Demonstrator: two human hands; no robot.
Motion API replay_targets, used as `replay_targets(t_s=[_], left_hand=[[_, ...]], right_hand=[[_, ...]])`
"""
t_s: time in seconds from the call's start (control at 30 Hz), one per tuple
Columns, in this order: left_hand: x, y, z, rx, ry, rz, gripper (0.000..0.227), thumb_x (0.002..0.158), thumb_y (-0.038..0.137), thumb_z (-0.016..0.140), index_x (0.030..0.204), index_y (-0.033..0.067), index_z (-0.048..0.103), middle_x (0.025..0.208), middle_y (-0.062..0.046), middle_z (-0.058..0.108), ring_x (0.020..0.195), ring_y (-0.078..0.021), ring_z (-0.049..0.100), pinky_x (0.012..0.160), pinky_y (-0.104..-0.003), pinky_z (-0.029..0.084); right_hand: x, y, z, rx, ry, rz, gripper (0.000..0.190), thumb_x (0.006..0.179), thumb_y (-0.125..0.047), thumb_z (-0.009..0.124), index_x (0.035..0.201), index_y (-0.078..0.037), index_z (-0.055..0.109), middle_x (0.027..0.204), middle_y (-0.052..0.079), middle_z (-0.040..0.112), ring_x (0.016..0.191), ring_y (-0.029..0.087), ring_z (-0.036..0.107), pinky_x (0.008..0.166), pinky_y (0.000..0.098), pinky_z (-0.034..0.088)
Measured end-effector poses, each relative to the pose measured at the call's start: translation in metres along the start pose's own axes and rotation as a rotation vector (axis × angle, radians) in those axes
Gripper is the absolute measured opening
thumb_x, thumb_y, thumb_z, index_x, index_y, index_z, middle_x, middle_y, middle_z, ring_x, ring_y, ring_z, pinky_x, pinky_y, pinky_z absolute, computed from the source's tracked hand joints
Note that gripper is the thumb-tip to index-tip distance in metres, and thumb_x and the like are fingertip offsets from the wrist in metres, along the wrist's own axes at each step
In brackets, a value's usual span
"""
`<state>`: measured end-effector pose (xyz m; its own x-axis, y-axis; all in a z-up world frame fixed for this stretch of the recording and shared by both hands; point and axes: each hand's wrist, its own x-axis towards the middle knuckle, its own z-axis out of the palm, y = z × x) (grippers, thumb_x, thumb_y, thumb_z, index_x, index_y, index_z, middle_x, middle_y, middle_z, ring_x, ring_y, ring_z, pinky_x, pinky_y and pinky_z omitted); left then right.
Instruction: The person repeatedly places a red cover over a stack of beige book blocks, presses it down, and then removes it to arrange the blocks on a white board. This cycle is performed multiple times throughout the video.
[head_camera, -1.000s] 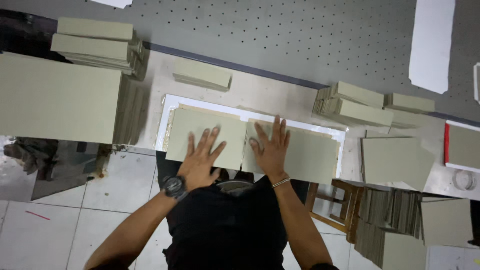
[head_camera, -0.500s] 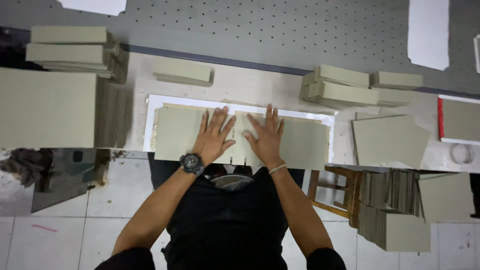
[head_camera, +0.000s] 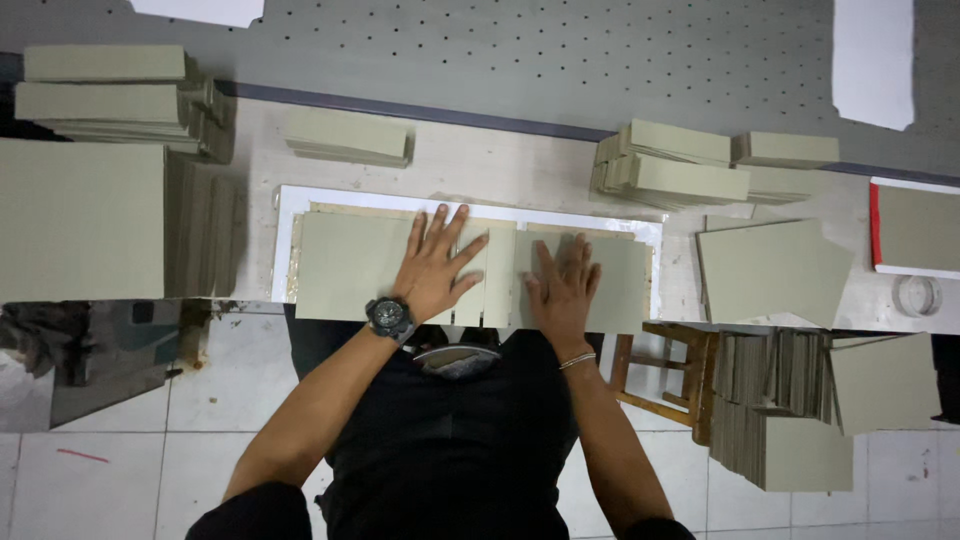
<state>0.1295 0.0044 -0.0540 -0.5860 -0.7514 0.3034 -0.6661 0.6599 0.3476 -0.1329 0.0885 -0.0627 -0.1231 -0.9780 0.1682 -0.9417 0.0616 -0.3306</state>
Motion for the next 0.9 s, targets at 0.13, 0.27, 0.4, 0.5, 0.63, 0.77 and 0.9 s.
replay_targets(t_s=[0.13,0.27,0.4,0.5,0.63,0.77,0.9], left_hand=[[0.003,-0.007,-0.011,-0.036,0.049,-0.078,0.057,0.11,0.047,0.062,0.164,0.0295,0.052,0.181,-0.02,0.024,0.166,-0.0488,0.017,0.13,-0.071,0.014],[-0.016,-0.043,-0.015,0.013,0.165,-0.146,0.046,0.109,0.037,0.066,0.154,0.0266,0.062,0.173,-0.021,0.037,0.162,-0.0504,0.027,0.127,-0.068,0.026],[-0.023,-0.076,-0.001,-0.004,0.296,-0.145,0.034,0.106,0.025,0.072,0.141,0.0251,0.074,0.163,-0.02,0.051,0.155,-0.0506,0.042,0.124,-0.065,0.037],[-0.023,-0.077,0.003,-0.018,0.316,-0.151,0.03,0.107,0.025,0.07,0.137,0.0238,0.075,0.159,-0.02,0.056,0.152,-0.0507,0.046,0.122,-0.065,0.041],[-0.02,-0.083,0.016,-0.014,0.338,-0.21,0.03,0.105,0.024,0.073,0.136,0.0226,0.073,0.156,-0.02,0.059,0.15,-0.05,0.05,0.117,-0.065,0.046],[-0.022,-0.083,0.019,-0.13,0.332,-0.242,0.033,0.108,0.021,0.07,0.141,0.0173,0.068,0.15,-0.023,0.063,0.148,-0.0503,0.052,0.119,-0.065,0.046],[-0.01,-0.067,-0.022,-0.357,0.261,-0.301,0.03,0.114,0.017,0.052,0.132,0.0005,0.071,0.154,-0.024,0.061,0.155,-0.0494,0.043,0.128,-0.066,0.038]], right_hand=[[0.002,-0.005,0.001,0.037,0.005,0.008,0.053,0.114,-0.049,0.055,0.166,-0.035,0.053,0.181,0.022,0.015,0.167,0.046,0.014,0.126,0.0757,0.011],[0.003,-0.002,0.004,0.017,0.056,-0.016,0.059,0.112,-0.053,0.059,0.165,-0.027,0.054,0.18,0.024,0.02,0.165,0.048,0.018,0.126,0.0733,0.016],[0.035,-0.012,0.011,-0.012,0.089,-0.084,0.079,0.103,-0.03,0.077,0.174,-0.025,0.042,0.181,0.026,0.014,0.165,0.051,0.014,0.126,0.0744,0.016],[0.09,-0.044,0.015,0.071,0.106,-0.146,0.067,0.114,-0.038,0.062,0.175,-0.021,0.039,0.179,0.025,0.021,0.164,0.051,0.018,0.126,0.0723,0.019],[0.183,-0.081,0.04,0.001,0.128,-0.289,0.08,0.105,-0.03,0.079,0.172,-0.01,0.041,0.176,0.027,0.028,0.162,0.051,0.026,0.128,0.0655,0.026],[0.275,-0.131,0.063,0.135,0.11,-0.41,0.073,0.115,-0.047,0.06,0.173,-0.01,0.035,0.175,0.023,0.032,0.161,0.051,0.029,0.13,0.0638,0.026],[0.347,-0.205,0.062,0.272,-0.058,-0.585,0.073,0.122,-0.049,0.048,0.174,-0.007,0.02,0.181,0.018,0.028,0.168,0.049,0.021,0.136,0.0661,0.026]])
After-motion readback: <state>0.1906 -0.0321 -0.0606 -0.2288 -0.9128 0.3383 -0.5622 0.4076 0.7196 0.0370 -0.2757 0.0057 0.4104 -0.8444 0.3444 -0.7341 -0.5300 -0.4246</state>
